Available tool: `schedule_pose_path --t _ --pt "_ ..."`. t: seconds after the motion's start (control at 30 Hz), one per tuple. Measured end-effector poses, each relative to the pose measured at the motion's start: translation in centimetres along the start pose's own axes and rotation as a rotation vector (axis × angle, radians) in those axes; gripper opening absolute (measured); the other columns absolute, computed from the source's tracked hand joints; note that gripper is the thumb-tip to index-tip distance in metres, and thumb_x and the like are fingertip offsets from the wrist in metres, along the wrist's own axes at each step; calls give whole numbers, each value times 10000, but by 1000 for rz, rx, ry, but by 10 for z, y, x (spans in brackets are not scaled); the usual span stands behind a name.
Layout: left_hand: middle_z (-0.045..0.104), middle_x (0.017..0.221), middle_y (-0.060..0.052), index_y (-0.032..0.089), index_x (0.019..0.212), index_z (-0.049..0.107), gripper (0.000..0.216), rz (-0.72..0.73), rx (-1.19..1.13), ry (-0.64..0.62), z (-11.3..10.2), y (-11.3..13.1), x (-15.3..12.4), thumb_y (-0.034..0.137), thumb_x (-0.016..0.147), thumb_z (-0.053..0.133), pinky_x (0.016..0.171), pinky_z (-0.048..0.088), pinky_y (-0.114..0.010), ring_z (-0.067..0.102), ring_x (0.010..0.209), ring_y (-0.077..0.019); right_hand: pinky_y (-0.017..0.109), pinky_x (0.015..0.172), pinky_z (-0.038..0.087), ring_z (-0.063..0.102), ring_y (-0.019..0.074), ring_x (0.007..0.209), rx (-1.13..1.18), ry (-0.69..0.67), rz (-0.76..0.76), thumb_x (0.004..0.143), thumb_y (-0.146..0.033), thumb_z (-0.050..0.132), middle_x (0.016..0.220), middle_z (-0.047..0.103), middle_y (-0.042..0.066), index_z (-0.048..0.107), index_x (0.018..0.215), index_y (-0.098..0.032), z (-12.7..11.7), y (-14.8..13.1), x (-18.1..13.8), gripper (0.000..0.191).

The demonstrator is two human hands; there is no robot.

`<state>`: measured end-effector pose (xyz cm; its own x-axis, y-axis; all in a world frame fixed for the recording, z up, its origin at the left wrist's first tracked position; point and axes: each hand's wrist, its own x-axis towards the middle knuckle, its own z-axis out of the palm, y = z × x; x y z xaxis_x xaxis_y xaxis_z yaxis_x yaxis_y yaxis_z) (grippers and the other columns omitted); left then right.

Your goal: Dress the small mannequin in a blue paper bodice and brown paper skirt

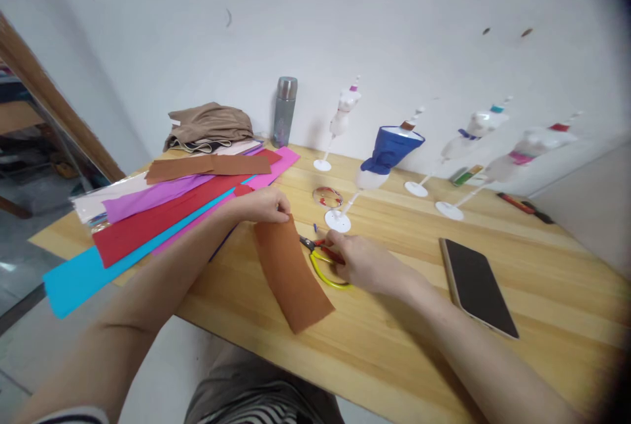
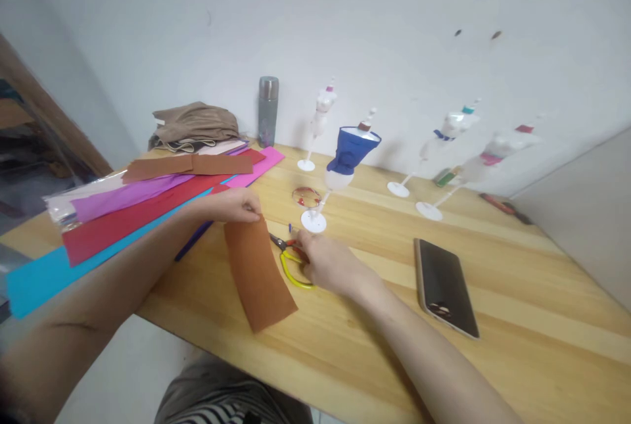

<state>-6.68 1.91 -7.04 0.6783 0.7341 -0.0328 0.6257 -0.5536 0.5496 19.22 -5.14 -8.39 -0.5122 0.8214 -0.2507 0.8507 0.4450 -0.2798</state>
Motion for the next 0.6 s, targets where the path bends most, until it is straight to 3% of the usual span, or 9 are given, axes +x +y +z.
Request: schedule_pose_path --t 0.1,0.2,0.37,0.47,0.6 --pt "621 731 -27 153 651 680 193 71 224 93 7 -1 1 217 776 548 617 318 -250 529 692 -133 263 577 300 625 200 734 -16 -31 26 779 -99 571 907 720 86 594 1175 -176 -3 3 -4 404" --pt "679 880 -65 172 727 733 234 124 290 171 15 -10 6 231 833 533 640 348 -264 575 769 -157 269 588 294 622 203 748 -25 -39 43 767 -72 552 941 716 92 582 1210 -186 -4 0 -7 459" --pt "710 920 -72 171 650 715 197 192 174 182 23 -31 17 183 809 599 848 441 -266 637 904 -178 278 590 299 580 190 708 -27 -80 101 792 -150 591 861 681 78 595 1105 -172 -14 1 -10 314" --pt "721 1055 -84 175 707 737 178 178 130 212 23 -36 19 208 821 605 968 446 -293 648 1014 -200 283 571 289 550 183 674 -49 -92 151 784 -146 598 835 669 75 582 1092 -168 -19 5 -10 309" --pt "724 1105 -78 173 692 727 113 108 -130 247 18 -26 17 227 758 652 962 466 -302 652 1033 -213 287 557 285 538 175 642 -42 -75 134 793 -119 574 821 677 77 573 1165 -156 -14 5 -8 374"
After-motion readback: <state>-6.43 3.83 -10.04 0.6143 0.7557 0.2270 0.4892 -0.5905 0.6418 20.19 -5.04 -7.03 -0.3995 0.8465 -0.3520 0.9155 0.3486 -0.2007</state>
